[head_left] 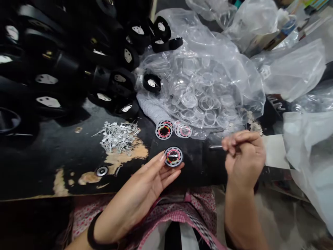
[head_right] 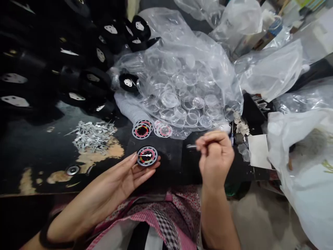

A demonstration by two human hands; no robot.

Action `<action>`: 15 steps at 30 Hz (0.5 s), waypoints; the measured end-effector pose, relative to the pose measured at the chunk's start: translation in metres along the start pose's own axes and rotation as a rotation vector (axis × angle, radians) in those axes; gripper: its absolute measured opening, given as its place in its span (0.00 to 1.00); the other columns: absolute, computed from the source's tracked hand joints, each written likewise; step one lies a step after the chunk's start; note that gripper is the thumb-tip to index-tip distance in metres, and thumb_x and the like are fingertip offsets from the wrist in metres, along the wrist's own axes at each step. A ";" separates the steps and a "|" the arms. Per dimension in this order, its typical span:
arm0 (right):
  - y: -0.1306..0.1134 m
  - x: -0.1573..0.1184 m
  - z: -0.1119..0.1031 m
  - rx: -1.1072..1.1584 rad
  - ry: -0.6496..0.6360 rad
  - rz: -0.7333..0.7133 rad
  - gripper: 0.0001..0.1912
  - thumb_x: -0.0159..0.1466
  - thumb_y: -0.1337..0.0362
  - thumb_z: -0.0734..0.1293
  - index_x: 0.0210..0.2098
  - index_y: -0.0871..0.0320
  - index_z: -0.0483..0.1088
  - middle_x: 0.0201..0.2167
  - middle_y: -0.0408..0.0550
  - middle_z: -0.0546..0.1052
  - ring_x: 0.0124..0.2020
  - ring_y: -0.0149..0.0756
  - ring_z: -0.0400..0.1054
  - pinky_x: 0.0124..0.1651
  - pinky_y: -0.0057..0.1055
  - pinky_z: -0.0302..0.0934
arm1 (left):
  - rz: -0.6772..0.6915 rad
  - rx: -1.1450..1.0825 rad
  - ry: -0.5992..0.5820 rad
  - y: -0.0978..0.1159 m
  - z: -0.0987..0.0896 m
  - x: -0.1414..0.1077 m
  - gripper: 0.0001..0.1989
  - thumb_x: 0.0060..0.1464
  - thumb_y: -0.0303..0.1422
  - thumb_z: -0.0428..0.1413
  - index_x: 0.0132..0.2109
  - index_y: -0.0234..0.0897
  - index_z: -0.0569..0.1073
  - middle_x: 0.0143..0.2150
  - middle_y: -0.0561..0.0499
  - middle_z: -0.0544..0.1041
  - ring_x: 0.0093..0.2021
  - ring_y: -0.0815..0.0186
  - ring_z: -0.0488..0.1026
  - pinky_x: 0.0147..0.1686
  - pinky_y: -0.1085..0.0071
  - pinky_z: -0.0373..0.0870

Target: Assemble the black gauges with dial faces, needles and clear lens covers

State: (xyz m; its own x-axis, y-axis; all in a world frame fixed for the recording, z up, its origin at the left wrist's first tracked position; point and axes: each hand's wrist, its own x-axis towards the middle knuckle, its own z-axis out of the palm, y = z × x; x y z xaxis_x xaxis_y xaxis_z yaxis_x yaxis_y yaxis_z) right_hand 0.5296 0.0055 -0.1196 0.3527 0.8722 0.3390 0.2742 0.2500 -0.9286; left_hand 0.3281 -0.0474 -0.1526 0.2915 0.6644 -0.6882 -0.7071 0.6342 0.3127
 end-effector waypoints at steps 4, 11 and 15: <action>-0.037 -0.024 0.038 0.137 -0.400 -0.036 0.11 0.61 0.74 0.57 0.28 0.52 0.64 0.24 0.40 0.67 0.22 0.29 0.62 0.27 0.30 0.63 | 0.004 -0.008 -0.023 0.000 -0.002 0.001 0.10 0.63 0.36 0.58 0.45 0.37 0.81 0.51 0.44 0.83 0.49 0.60 0.80 0.52 0.65 0.77; -0.032 -0.024 0.062 0.077 -0.757 -0.246 0.13 0.63 0.74 0.58 0.26 0.54 0.65 0.24 0.40 0.69 0.29 0.28 0.66 0.34 0.29 0.66 | 0.068 0.023 -0.081 -0.005 -0.005 0.004 0.06 0.59 0.36 0.62 0.41 0.42 0.82 0.44 0.51 0.84 0.47 0.64 0.79 0.46 0.74 0.77; -0.043 -0.024 0.053 -0.016 -0.768 -0.172 0.14 0.64 0.71 0.57 0.24 0.52 0.63 0.23 0.41 0.69 0.29 0.31 0.68 0.33 0.33 0.66 | 0.061 0.027 -0.096 -0.004 -0.003 0.002 0.06 0.57 0.38 0.64 0.39 0.41 0.81 0.41 0.50 0.83 0.46 0.61 0.79 0.49 0.67 0.77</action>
State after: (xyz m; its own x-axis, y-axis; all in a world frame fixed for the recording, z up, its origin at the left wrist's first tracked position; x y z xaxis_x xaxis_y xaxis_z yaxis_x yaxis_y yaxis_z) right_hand 0.4621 -0.0035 -0.0957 -0.4113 0.8695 0.2734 0.2836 0.4072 -0.8682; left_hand 0.3296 -0.0492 -0.1572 0.3095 0.7362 -0.6019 -0.7082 0.6009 0.3707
